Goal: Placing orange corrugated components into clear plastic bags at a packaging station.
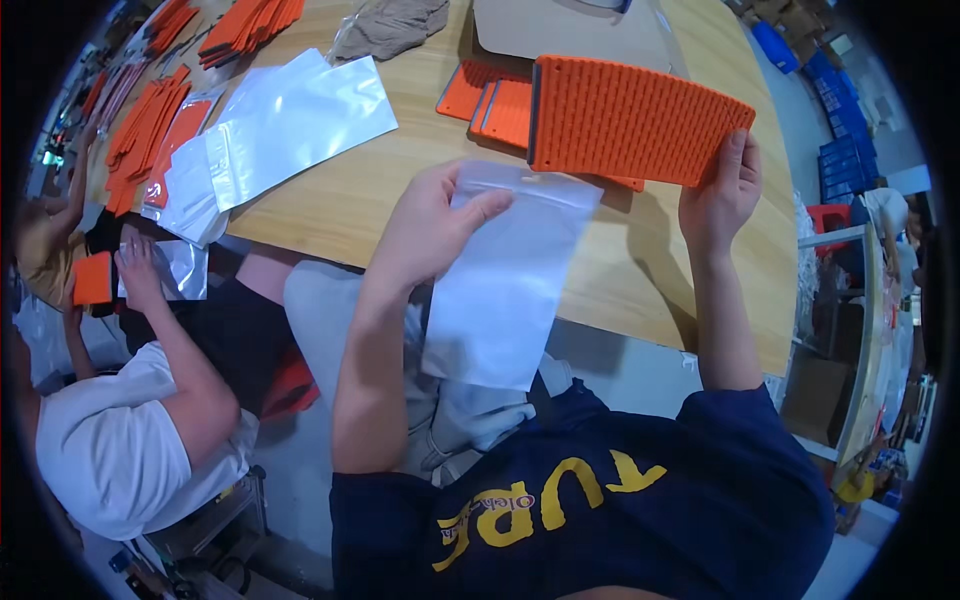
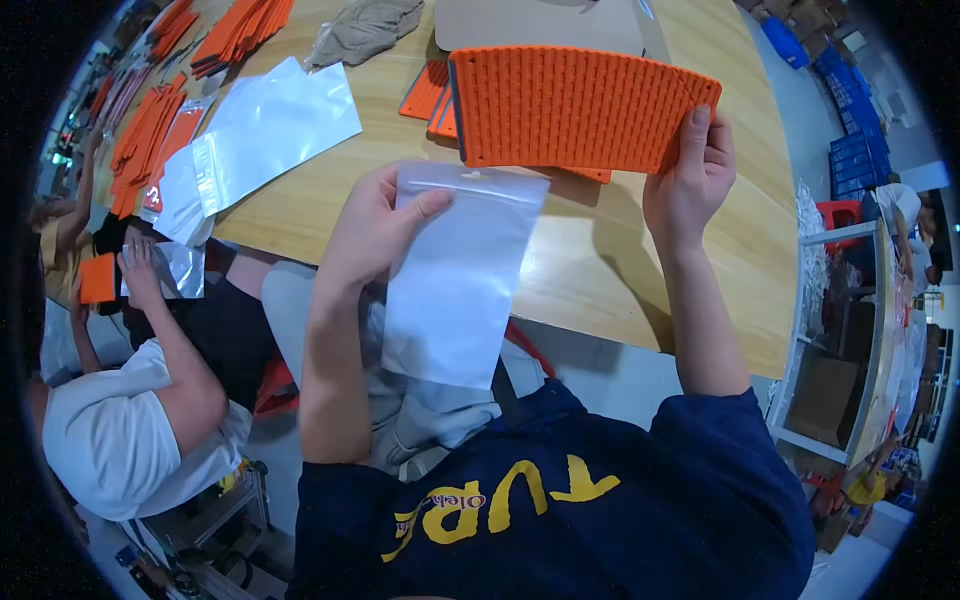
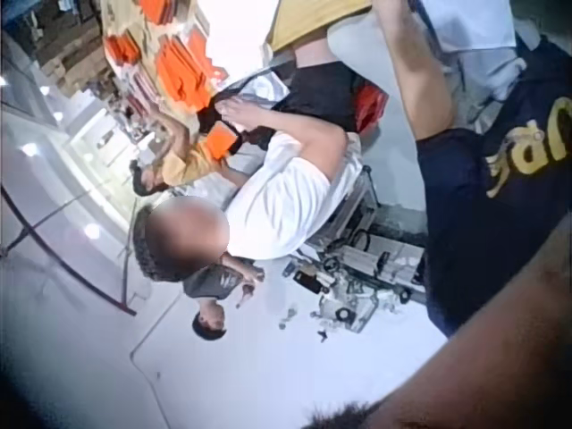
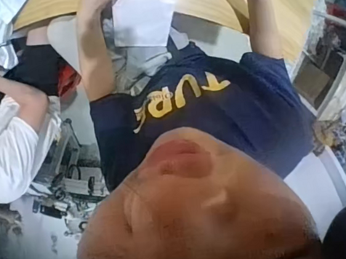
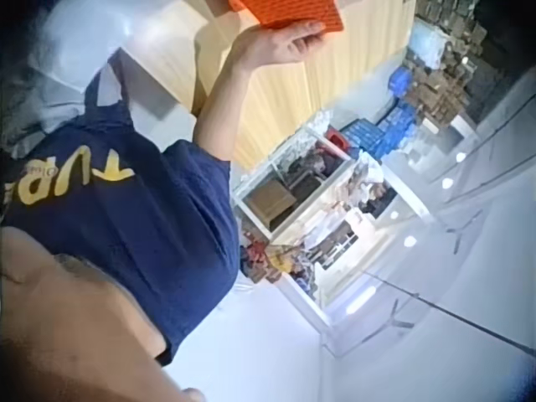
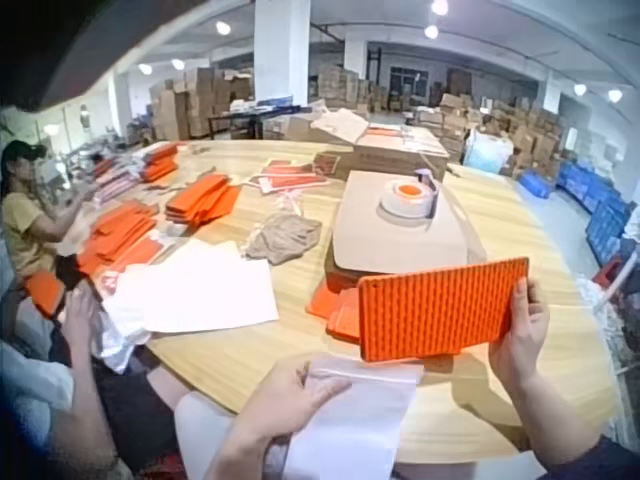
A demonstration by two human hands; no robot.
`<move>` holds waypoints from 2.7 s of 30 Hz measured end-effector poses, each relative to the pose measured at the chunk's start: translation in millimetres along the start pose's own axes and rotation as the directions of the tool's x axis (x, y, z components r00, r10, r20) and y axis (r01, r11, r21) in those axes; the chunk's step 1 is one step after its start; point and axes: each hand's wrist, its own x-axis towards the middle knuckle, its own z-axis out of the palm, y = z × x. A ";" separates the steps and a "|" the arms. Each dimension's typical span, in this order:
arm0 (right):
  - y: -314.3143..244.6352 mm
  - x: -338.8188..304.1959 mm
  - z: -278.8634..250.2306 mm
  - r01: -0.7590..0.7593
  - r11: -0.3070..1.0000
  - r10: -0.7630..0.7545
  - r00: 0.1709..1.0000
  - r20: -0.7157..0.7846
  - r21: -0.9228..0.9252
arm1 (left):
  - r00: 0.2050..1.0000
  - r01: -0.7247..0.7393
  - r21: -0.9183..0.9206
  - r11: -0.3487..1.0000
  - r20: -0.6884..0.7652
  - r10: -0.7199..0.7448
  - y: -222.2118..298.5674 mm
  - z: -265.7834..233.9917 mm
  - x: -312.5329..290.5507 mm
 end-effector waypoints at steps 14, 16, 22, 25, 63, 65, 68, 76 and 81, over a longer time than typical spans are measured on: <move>-1.7 -2.2 3.2 -0.013 1.000 0.013 1.000 -0.002 0.016 | 0.983 -0.032 0.175 0.984 -0.175 0.064 -13.8 4.4 10.0; -3.1 -2.7 2.8 -0.008 1.000 0.008 1.000 0.008 0.022 | 0.978 0.017 0.174 0.985 -0.207 0.019 -9.2 3.9 9.2; -4.7 -2.8 -0.9 0.052 0.998 -0.051 0.999 0.017 -0.027 | 0.993 -0.056 0.206 0.977 -0.089 0.076 3.4 2.1 5.2; -6.6 -2.0 -1.0 0.144 0.983 -0.141 0.989 0.032 -0.116 | 0.995 -0.071 0.202 0.977 -0.057 0.084 6.6 1.5 3.3; 8.5 24.7 -43.3 -0.340 0.871 0.440 0.860 0.257 -0.354 | 0.889 -0.042 -0.233 0.971 0.436 0.143 -0.8 58.2 -16.9; 6.8 25.6 -43.0 -0.336 0.889 0.418 0.874 0.249 -0.311 | 0.867 -0.142 -0.104 0.984 0.467 0.175 -3.2 56.9 -17.7; 11.0 21.9 -44.4 -0.313 0.894 0.391 0.895 0.215 -0.321 | 0.851 -0.133 0.019 0.991 0.514 0.104 -2.1 58.3 -13.6; 13.1 15.5 -31.8 -0.173 0.887 0.281 0.938 0.202 -0.428 | 0.940 -0.072 -0.136 0.988 0.321 0.113 -12.9 77.7 -9.7; -0.9 -4.5 -7.2 -0.115 0.826 0.351 0.871 0.344 -0.551 | 0.953 -0.030 -0.082 0.996 0.297 0.053 -11.2 73.0 -11.2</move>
